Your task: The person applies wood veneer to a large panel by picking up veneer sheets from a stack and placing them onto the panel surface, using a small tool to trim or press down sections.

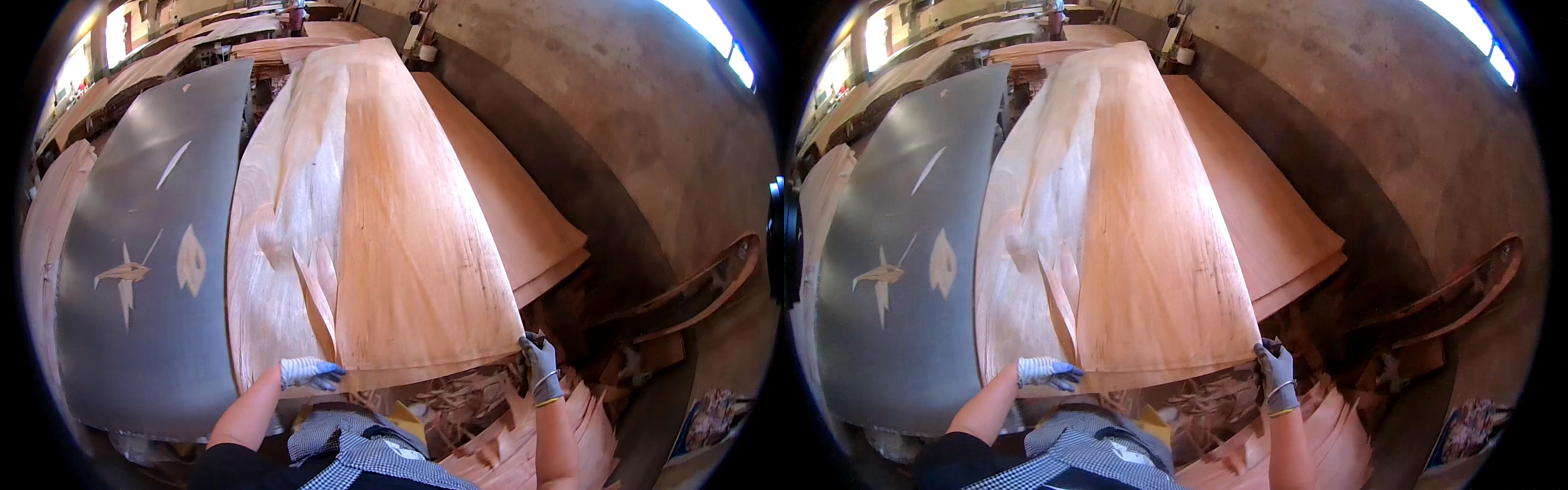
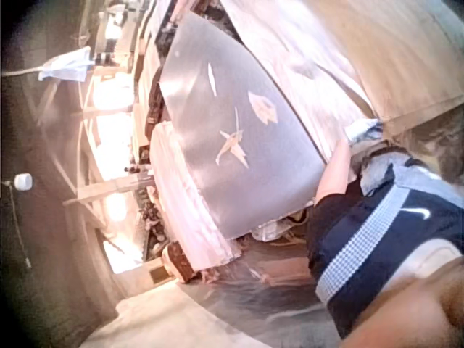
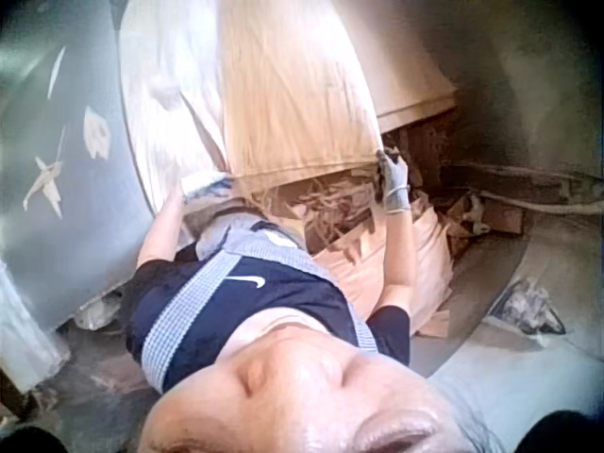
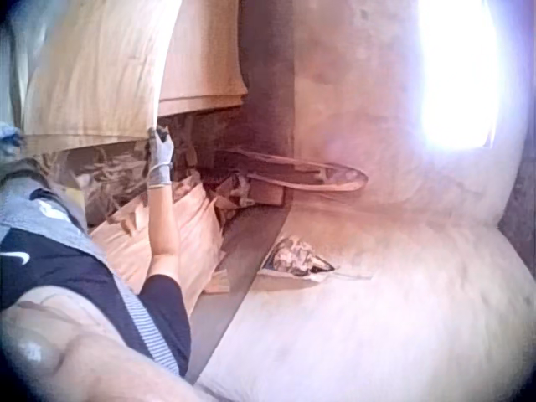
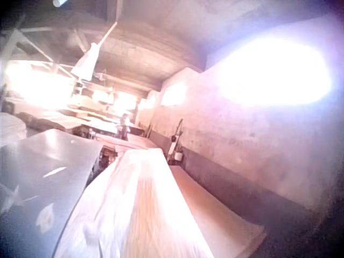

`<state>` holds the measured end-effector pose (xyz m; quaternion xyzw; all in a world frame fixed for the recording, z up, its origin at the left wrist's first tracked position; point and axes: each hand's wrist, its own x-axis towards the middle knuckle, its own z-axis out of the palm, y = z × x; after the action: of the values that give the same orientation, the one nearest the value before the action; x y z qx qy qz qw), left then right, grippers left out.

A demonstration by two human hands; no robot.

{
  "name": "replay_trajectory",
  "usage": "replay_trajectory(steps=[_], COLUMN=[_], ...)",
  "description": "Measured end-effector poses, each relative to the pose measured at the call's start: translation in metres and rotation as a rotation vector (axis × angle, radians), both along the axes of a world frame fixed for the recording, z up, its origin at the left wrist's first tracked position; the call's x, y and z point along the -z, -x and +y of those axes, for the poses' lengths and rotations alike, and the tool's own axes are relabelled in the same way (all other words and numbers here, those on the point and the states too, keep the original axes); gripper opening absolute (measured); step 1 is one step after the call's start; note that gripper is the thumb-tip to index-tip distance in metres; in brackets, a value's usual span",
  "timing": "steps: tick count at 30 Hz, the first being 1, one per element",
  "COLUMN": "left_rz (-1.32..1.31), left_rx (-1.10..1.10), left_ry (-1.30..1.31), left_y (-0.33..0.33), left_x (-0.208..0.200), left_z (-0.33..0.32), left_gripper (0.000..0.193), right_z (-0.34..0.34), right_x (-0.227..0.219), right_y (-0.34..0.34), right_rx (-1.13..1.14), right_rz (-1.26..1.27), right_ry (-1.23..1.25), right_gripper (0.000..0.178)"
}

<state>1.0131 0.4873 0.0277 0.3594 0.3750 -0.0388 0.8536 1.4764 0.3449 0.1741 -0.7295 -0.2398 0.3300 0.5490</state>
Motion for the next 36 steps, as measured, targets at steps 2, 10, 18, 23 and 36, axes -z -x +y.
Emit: replay_trajectory(steps=[2, 10, 18, 23, 36], left_rz=[-0.093, -0.087, -0.155, -0.091, -0.274], left_rx=[0.053, -0.464, -1.228, -1.571, -1.758], left_ry=[0.132, 0.622, 0.84, 0.597, 0.486], left_y=[-0.032, -0.195, -0.37, -0.483, -0.618], left_x=[0.01, 0.1, 0.213, 0.207, 0.17], left_z=[0.01, -0.02, -0.024, -0.002, 0.025], left_gripper=[0.059, 0.08, 0.096, 0.073, 0.056], right_z=[0.018, 0.085, 0.145, 0.169, 0.214], right_x=[-0.005, -0.037, -0.043, -0.055, 0.007], right_y=[-0.042, -0.23, -0.39, -0.492, -0.677], right_rx=[-0.01, -0.176, -0.229, -0.169, -0.105], right_rz=[0.072, 0.085, 0.044, -0.04, -0.054], right_ry=[-0.014, 0.024, 0.041, 0.05, 0.055], right_gripper=[0.021, 0.022, 0.025, 0.021, 0.021])
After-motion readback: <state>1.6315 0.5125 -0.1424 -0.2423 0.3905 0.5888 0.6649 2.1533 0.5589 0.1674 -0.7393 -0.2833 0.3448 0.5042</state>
